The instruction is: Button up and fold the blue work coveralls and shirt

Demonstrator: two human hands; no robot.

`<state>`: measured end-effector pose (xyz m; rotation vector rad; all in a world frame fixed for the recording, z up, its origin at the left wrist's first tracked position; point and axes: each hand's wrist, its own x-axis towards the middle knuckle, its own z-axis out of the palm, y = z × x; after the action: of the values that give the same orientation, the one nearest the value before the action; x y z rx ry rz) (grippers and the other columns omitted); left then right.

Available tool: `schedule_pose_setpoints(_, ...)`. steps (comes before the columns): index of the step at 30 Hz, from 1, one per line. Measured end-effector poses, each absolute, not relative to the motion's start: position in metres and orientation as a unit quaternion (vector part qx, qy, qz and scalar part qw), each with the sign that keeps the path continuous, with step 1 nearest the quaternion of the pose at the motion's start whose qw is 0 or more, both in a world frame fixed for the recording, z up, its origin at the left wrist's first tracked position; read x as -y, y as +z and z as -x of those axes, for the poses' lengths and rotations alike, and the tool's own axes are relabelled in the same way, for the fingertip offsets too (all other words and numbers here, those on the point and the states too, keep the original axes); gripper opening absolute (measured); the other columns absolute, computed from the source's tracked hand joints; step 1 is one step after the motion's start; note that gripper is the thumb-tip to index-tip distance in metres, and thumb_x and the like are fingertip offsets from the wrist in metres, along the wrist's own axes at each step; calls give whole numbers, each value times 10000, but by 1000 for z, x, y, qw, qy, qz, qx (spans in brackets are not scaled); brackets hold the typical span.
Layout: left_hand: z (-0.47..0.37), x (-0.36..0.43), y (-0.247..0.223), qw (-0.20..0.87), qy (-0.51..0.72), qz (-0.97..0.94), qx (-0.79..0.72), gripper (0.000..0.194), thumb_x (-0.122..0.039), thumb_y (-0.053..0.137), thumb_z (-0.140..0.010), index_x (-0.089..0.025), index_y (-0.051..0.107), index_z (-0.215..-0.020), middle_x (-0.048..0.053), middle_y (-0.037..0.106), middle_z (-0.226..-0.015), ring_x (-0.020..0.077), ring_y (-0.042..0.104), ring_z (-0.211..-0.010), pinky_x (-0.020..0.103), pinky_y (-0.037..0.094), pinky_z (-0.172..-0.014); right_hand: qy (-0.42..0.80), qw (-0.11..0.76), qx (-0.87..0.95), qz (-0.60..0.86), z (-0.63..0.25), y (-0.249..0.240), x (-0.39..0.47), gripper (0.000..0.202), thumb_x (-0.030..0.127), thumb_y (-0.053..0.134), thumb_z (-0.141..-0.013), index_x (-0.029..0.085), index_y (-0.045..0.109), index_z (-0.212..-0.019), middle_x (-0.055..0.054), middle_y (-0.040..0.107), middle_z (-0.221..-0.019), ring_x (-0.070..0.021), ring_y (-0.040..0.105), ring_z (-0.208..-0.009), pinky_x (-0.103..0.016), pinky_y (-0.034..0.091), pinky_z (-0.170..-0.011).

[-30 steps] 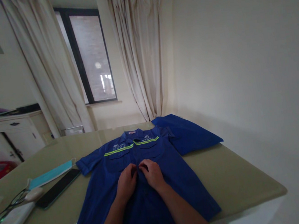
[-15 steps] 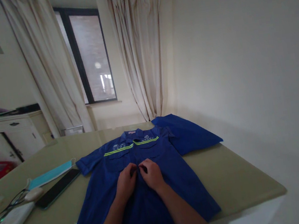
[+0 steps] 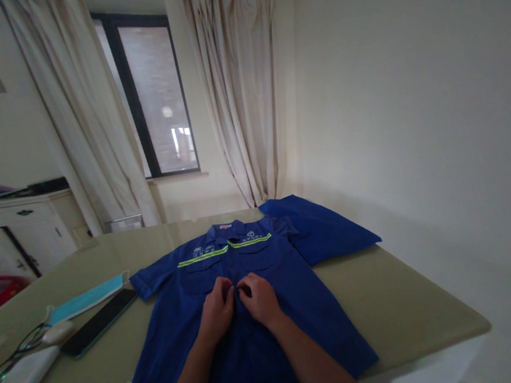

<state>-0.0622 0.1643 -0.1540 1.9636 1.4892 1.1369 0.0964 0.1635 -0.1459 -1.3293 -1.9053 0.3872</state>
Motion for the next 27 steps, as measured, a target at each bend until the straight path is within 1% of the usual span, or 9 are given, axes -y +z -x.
schedule_pose_setpoints(3, 62, -165, -155, 234, 420, -697, -533, 208, -452, 491, -955, -256, 545, -994, -6, 705, -866, 196, 703, -821, 296, 501, -757, 142, 375, 753, 522, -96, -146, -163, 156, 172, 585, -907, 224, 729, -933, -24, 692, -934, -159, 635, -857, -239, 437, -769)
schedule_pose_setpoints(5, 63, -167, -158, 247, 427, -693, -525, 253, -478, 551, -918, -249, 548, -1027, -12, 698, -846, 196, 699, -800, 296, 506, -742, 146, 374, 755, 519, -97, -146, -163, 160, 164, 579, -908, 225, 725, -935, -25, 694, -948, -161, 635, -881, -240, 432, -784)
schedule_pose_setpoints(10, 69, -175, -169, 281, 456, -682, -498, 308, -435, 602, -858, -229, 550, -1081, -19, 670, -803, 187, 678, -751, 299, 513, -711, 155, 371, 743, 535, -96, -145, -162, 168, 163, 575, -919, 237, 723, -950, -18, 696, -966, -162, 645, -888, -243, 425, -773)
schedule_pose_setpoints(16, 72, -180, -174, 332, 456, -665, -489, 357, -382, 641, -797, -217, 540, -1096, -23, 672, -776, 186, 682, -731, 296, 520, -690, 121, 342, 758, 542, -94, -146, -160, 164, 156, 547, -941, 249, 681, -958, -17, 687, -1003, -175, 640, -945, -257, 423, -759)
schedule_pose_setpoints(19, 73, -180, -173, 306, 409, -688, -516, 249, -308, 622, -806, -217, 593, -1036, -3, 700, -824, 188, 683, -780, 300, 517, -738, 91, 311, 778, 539, -93, -147, -159, 165, 152, 536, -941, 245, 670, -965, -34, 682, -1016, -200, 627, -971, -278, 433, -748)
schedule_pose_setpoints(22, 72, -178, -168, 244, 341, -711, -565, 159, -249, 621, -824, -230, 684, -969, 19, 732, -921, 197, 679, -876, 315, 504, -827, 60, 287, 790, 538, -93, -147, -157, 158, 155, 533, -937, 237, 663, -973, -55, 678, -1026, -222, 613, -977, -299, 442, -752)
schedule_pose_setpoints(25, 71, -174, -162, 176, 301, -720, -600, 151, -285, 651, -849, -267, 754, -959, 31, 736, -1026, 231, 656, -984, 356, 472, -911, 50, 279, 791, 542, -93, -147, -156, 162, 154, 523, -944, 242, 656, -973, -55, 679, -1032, -219, 606, -980, -297, 440, -766)
schedule_pose_setpoints(27, 69, -170, -158, 151, 292, -720, -611, 155, -310, 659, -859, -287, 770, -964, 32, 729, -1075, 251, 638, -1031, 377, 454, -935, 55, 284, 785, 547, -94, -146, -156, 154, 155, 525, -945, 245, 649, -962, -46, 681, -1029, -209, 606, -982, -288, 435, -776)
